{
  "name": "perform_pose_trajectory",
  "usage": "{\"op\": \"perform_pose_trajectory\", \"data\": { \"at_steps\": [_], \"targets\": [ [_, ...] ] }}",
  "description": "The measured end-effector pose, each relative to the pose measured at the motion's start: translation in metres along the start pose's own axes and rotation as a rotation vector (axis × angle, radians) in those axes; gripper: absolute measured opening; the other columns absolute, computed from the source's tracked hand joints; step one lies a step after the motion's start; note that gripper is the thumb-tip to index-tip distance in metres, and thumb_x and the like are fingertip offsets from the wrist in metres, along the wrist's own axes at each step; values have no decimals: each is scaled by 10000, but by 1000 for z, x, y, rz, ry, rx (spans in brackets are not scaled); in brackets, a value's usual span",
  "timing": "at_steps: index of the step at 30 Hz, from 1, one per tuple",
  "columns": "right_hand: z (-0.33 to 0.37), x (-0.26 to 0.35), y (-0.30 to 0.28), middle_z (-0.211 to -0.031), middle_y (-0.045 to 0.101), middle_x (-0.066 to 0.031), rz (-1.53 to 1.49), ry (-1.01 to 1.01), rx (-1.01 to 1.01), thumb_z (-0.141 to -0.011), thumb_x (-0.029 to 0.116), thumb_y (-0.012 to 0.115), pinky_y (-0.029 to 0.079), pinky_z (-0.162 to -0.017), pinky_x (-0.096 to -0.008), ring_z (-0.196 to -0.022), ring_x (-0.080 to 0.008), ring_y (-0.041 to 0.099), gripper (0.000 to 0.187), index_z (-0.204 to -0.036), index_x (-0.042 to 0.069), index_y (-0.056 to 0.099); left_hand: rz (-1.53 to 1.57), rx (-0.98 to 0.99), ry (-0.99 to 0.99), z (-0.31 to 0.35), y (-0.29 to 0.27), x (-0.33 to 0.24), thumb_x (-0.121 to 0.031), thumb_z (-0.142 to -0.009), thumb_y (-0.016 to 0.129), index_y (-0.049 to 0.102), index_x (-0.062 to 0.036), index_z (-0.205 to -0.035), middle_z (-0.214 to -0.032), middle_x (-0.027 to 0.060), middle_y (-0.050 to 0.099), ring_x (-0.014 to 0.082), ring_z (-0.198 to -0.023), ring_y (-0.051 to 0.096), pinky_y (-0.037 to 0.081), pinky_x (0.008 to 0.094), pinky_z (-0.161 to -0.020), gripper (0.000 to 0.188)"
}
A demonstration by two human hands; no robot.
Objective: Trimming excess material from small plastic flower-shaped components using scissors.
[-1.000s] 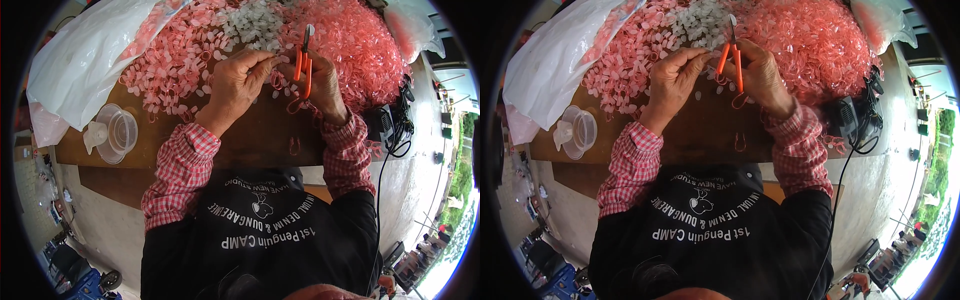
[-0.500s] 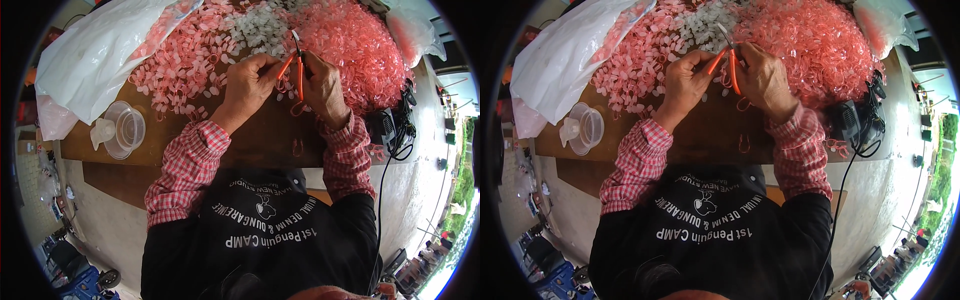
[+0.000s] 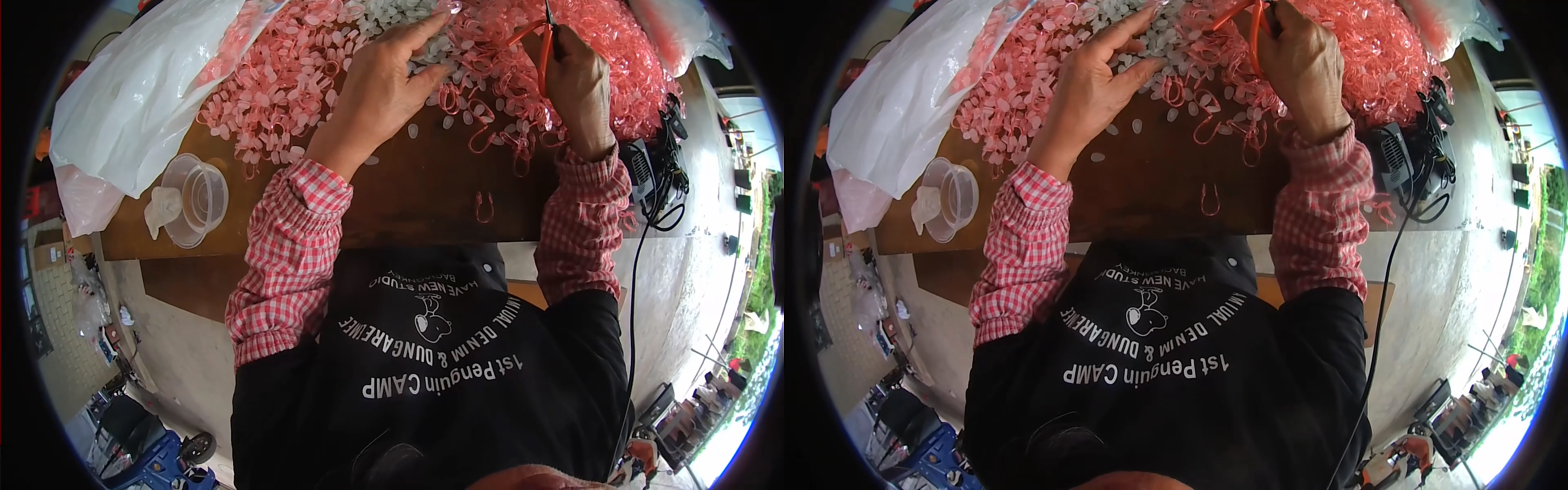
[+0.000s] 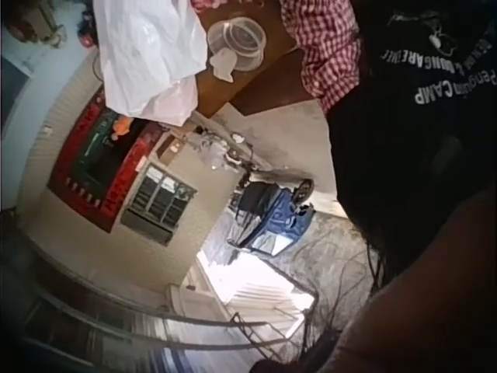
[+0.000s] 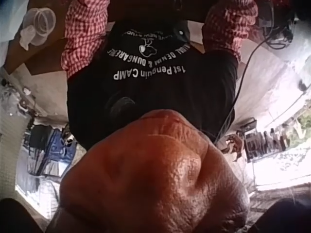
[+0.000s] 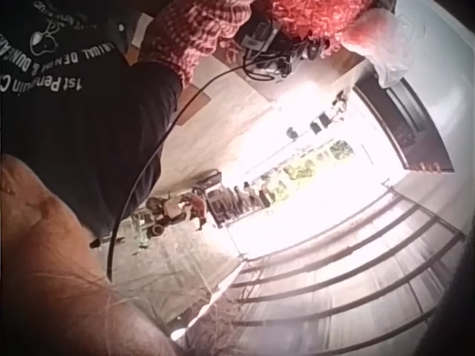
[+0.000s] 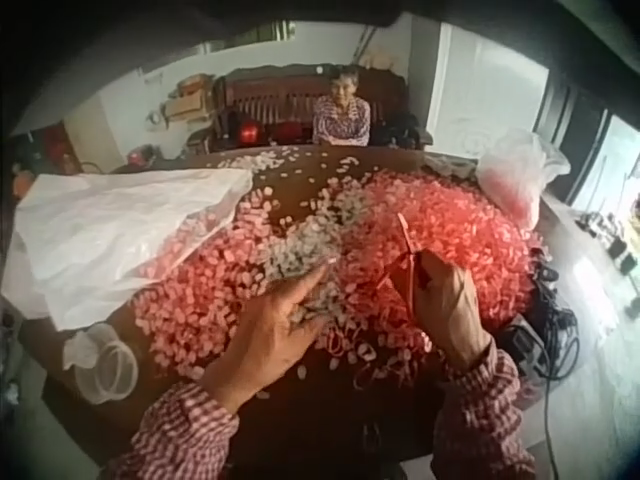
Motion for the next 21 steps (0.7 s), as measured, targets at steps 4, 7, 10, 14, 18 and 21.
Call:
{"op": "perform_pose_trajectory", "data": {
  "at_steps": [4,7,10,14,18,21],
  "targets": [
    [1,-6,6,-572,501,-128,18,-8,40,-862,344,708,416,-497,-334,-495,-158,445,324,-858,33,615,111,-13,204,5,-25,1,-115,-838,722,629,30,-1120,-1199,169,600,255,-1014,631,521,345,-838,330],
    [3,-14,7,-597,532,-130,-97,7,7,-856,326,715,437,-513,-335,-513,-158,477,298,-878,43,626,-97,214,-384,-7,-56,-34,-243,-890,684,539,36,-1263,-1386,242,454,356,-1172,553,533,455,-860,488],
    [6,-4,-1,-627,572,-113,-22,27,58,-871,305,698,457,-536,-315,-548,-128,527,257,-898,56,640,-287,-224,129,22,-80,-12,-77,-787,759,689,-31,-957,-961,77,641,204,-838,650,526,264,-727,189],
    [10,-4,6,-608,538,-66,-116,33,81,-879,298,692,438,-537,-278,-569,-77,484,238,-927,68,655,-334,-53,123,66,-78,-25,-198,-747,804,685,-58,-1006,-1046,82,623,226,-912,634,520,325,-760,317],
    [10,12,0,-605,514,-44,-128,9,117,-889,268,685,419,-530,-262,-580,-58,464,209,-925,64,657,-366,386,96,114,-25,-52,-432,-728,783,524,-164,-1322,-1445,148,340,360,-1326,349,337,599,-1013,701],
    [12,17,-5,-607,512,-28,-164,-6,101,-888,233,690,403,-521,-252,-583,-49,444,180,-908,58,653,-307,613,106,119,18,-50,-544,-776,691,376,-238,-1449,-1559,156,125,404,-1433,115,169,764,-998,803]
  ]
}}
Point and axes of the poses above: each hand's wrist, its own z-axis away from the middle knuckle, its own y-axis out of the palm, x = y × z, the point moved 1 cm from there along -z, towards the middle knuckle
